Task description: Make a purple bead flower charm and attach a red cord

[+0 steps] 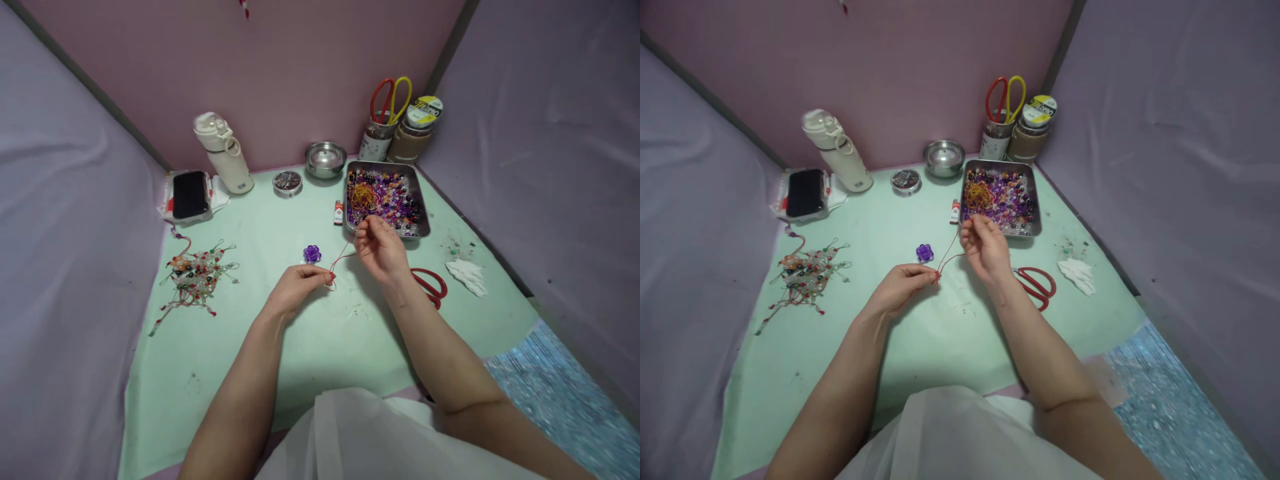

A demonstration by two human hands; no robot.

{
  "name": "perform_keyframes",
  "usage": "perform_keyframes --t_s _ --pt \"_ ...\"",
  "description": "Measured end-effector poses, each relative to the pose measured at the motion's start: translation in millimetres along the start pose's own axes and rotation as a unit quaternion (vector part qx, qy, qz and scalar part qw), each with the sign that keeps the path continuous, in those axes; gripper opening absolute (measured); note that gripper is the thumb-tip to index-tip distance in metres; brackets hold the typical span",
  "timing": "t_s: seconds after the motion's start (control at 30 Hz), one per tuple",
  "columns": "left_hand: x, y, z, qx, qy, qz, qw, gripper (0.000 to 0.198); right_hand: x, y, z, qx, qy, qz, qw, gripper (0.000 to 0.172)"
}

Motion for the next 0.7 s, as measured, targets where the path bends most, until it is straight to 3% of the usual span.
perform_keyframes --t_s 0.2,0.47,0.57,0.7 --pt "1.6 -3.2 2.0 0.032 0.017 -0.036 0.999 0.019 21.1 13.0 -24.2 -0.054 -0.001 -0.074 0.996 0.017" --pt "-2.6 -9.0 7.7 0.077 0.034 -0.051 0.995 0.016 30.3 12.8 -28.9 -0.097 0.015 -0.125 0.987 0.021" --pt "-12.0 -11.4 9.7 0.098 0.018 0.004 0.995 0.014 27.5 10.3 -25.0 -0.100 -0.046 -0.120 0.987 0.027" --pt "-32.4 -17.4 6.8 0.081 -0.015 0.151 0.985 0.009 15.5 6.5 -16.8 -0.069 -0.175 -0.072 0.980 0.029"
Point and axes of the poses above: each hand's wrist, its own y-axis towards the middle knuckle, its own z-axis out of the palm, x = y × z, the point moved 5 cm from there along y, towards the middle knuckle, and after that the axes turned 2 degrees about -y, right-handed, at the moved point
